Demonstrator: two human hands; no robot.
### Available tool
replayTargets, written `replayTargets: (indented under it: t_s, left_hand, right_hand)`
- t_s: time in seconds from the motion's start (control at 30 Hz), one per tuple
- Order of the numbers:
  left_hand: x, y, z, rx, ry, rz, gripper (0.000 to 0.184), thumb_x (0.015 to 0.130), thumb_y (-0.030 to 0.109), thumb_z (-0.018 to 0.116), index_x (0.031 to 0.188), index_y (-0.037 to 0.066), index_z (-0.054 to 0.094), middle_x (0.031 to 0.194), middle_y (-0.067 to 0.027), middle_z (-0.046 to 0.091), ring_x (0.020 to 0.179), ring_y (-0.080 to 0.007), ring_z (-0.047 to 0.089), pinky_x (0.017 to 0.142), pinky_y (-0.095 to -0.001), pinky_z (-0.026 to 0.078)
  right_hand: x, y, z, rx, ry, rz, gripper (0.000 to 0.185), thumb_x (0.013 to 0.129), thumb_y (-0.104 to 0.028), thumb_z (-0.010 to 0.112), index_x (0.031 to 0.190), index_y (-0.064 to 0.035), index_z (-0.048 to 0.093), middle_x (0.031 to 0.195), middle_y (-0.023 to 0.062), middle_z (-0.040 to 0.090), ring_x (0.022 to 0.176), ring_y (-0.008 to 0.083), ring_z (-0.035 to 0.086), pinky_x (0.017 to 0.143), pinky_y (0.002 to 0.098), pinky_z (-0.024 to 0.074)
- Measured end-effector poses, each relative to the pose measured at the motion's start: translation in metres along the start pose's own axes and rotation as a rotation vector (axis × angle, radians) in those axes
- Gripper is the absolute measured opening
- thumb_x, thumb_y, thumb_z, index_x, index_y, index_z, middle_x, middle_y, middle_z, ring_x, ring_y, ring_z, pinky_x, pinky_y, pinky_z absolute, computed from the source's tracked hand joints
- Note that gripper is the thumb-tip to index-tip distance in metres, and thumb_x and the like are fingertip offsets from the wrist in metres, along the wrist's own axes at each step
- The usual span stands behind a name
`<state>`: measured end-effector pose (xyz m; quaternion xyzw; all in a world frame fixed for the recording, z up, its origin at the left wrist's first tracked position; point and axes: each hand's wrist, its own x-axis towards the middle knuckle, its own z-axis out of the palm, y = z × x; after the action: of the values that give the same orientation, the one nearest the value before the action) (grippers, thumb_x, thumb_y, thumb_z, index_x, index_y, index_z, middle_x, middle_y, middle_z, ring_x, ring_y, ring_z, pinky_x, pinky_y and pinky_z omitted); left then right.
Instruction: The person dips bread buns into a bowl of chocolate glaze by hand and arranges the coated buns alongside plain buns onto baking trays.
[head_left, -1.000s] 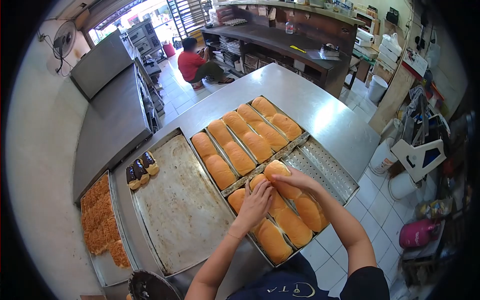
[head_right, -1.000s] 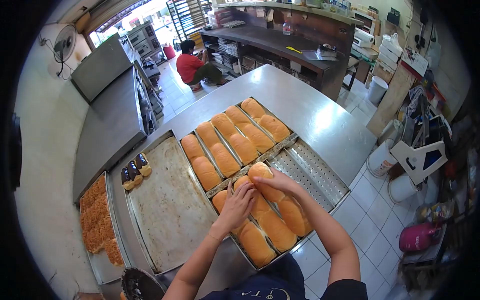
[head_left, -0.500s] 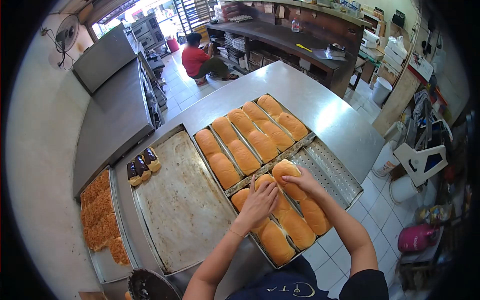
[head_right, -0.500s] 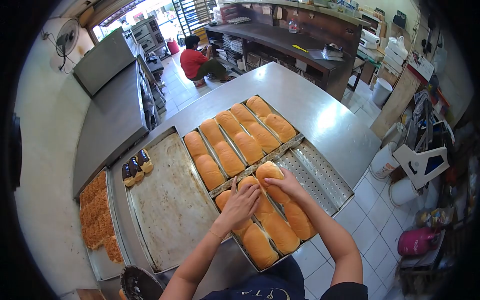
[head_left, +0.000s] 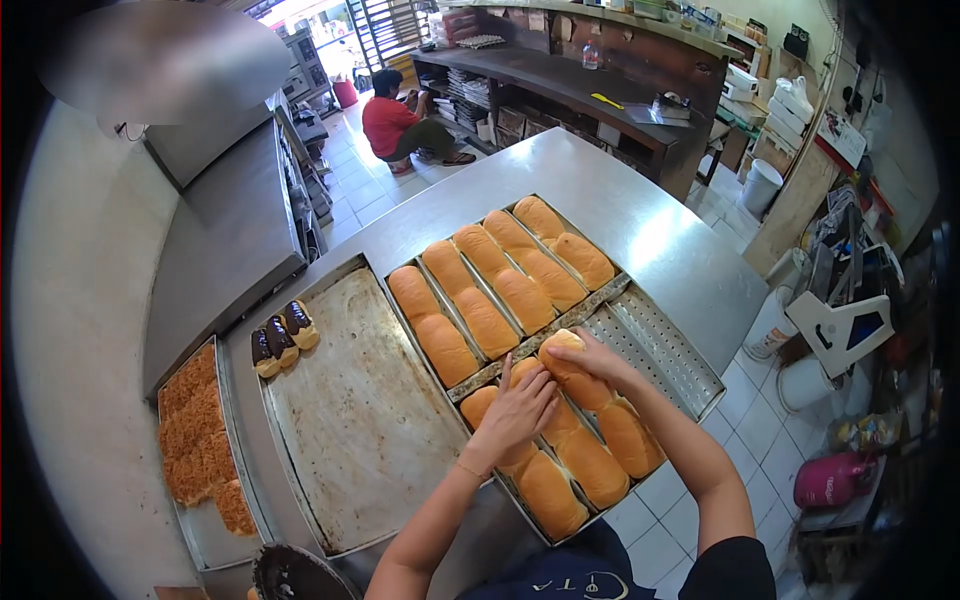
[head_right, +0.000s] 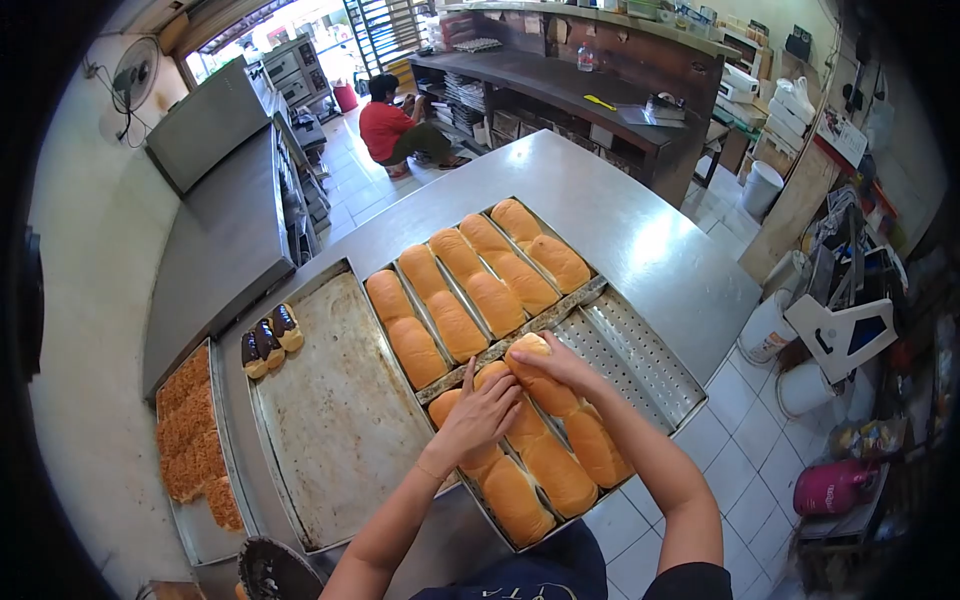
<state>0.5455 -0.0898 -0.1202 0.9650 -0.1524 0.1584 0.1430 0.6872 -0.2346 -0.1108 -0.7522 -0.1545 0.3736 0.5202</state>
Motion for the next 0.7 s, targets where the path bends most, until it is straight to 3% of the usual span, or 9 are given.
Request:
replayTargets:
  t_s: [0.03, 0.33, 0.7]
  left_hand:
    - [0.0, 0.0, 0.001, 0.0, 0.0, -0.002, 0.029, 0.092, 0.026, 0.043, 0.105, 0.004, 0.057, 0.11, -0.0085, 0.055, 0.118, -0.0197, 0.046, 0.112, -0.0545, 0.007]
    - [0.001, -0.002, 0.0, -0.026, 0.02, -0.002, 0.027, 0.092, 0.025, 0.043, 0.103, 0.004, 0.056, 0.105, -0.0079, 0.054, 0.112, -0.0202, 0.049, 0.111, -0.0558, 0.008]
    - [0.002, -0.004, 0.001, -0.025, 0.042, 0.026, 0.023, 0.091, 0.025, 0.045, 0.097, 0.005, 0.056, 0.099, -0.0075, 0.054, 0.107, -0.0201, 0.05, 0.11, -0.058, 0.009]
  right_hand:
    - [0.002, 0.008, 0.002, 0.034, 0.065, -0.13, 0.071, 0.075, -0.047, 0.072, 0.123, -0.0009, 0.046, 0.109, 0.0116, 0.058, 0.095, 0.0164, 0.056, 0.084, 0.0283, 0.0457]
    - [-0.013, 0.012, 0.008, 0.249, 0.213, -0.204, 0.051, 0.079, -0.022, 0.073, 0.118, -0.0007, 0.048, 0.104, 0.0086, 0.059, 0.095, 0.0131, 0.056, 0.081, 0.0265, 0.0469]
    - [-0.013, 0.027, 0.011, 0.315, 0.288, -0.304, 0.044, 0.081, -0.017, 0.072, 0.115, -0.0025, 0.048, 0.1, 0.0084, 0.06, 0.089, 0.0116, 0.056, 0.076, 0.0265, 0.0485]
